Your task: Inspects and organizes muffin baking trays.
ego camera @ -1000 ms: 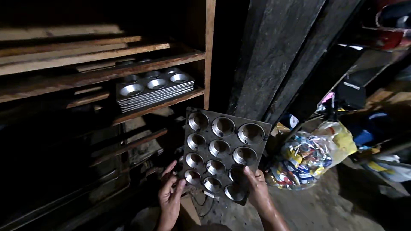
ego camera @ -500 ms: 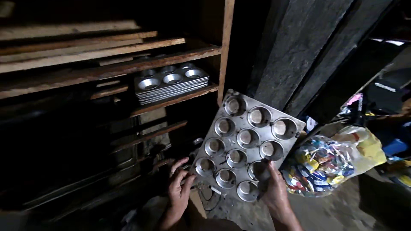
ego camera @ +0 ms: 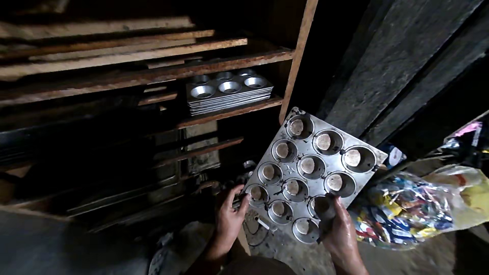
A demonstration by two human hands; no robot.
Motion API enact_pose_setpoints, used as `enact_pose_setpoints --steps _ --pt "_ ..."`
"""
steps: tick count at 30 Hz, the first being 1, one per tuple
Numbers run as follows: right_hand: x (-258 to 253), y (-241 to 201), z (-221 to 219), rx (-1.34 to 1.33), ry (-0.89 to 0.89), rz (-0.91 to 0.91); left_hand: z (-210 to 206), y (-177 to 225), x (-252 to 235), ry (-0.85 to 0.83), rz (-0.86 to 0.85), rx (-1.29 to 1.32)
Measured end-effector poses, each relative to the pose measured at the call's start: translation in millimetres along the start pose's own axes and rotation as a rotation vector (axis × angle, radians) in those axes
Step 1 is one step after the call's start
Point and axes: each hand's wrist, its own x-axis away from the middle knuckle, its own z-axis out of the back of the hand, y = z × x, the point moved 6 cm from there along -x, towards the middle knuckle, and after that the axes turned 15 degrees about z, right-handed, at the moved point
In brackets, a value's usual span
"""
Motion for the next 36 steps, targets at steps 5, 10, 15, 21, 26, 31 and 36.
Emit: enact_pose_setpoints --steps 5,10,15,21,26,31,36 --pt "3 -1 -5 0.015 -0.025 0.012 -1 9 1 0.147 -0.129 -0.257" --pt "1 0 -2 0.025 -0.015 0.01 1 7 -2 0.175 -0.209 -0.282" --pt "-3 0 3 0.02 0.012 0.003 0 -4 -8 -0.109 0.076 0.136" --pt "-1 3 2 0.013 -0.011 0.011 -2 -7 -14 -0.166 0.283 0.279" --pt "-1 3 -3 -0.007 -0.057 0.029 -7 -13 -11 -0.247 0.409 0.342" --pt "0 1 -2 0.019 -0.047 0.022 -10 -18 -9 -0.329 0.496 0.47" --pt "-1 -1 0 0.049 -0.015 0.01 -13 -17 -3 -0.343 0.45 0.441"
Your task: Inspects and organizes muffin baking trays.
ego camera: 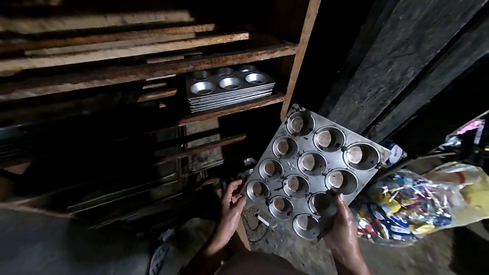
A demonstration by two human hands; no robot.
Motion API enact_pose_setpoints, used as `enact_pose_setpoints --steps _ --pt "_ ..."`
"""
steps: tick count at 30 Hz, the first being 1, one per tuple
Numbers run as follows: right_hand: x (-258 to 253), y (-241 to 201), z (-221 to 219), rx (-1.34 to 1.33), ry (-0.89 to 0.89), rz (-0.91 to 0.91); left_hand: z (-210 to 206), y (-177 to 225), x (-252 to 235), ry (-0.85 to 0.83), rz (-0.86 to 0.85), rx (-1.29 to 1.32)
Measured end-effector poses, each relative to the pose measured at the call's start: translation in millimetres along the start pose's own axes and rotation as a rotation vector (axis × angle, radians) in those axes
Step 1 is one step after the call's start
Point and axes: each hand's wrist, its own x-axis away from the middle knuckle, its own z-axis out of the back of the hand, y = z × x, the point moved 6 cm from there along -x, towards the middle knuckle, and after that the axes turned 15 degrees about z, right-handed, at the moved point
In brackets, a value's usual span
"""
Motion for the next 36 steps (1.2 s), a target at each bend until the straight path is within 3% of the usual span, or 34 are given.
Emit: enact_pose_setpoints --steps 3,9,11,16,30,33,36 --pt "1 -1 -3 -0.016 0.034 -0.005 -4 -1 5 0.011 0.003 -0.065" --pt "12 -8 -20 0.005 0.033 0.085 -38 -23 19 -0.056 0.511 0.336" --pt "15 -9 -23 -0.003 0.017 0.114 -47 -27 21 -0.099 0.574 0.357" --pt "20 -9 -25 -0.036 -0.075 0.159 -48 -24 17 -0.084 0.568 0.376" --pt "29 -8 -19 -0.027 -0.057 0.16 -50 -36 20 -0.047 0.588 0.373" --pt "26 -13 -15 -0.007 -0.096 0.18 -52 -37 23 -0.151 0.55 0.376" --pt "14 -18 -6 -0.001 -0.069 0.163 -54 -36 29 -0.43 0.484 0.07"
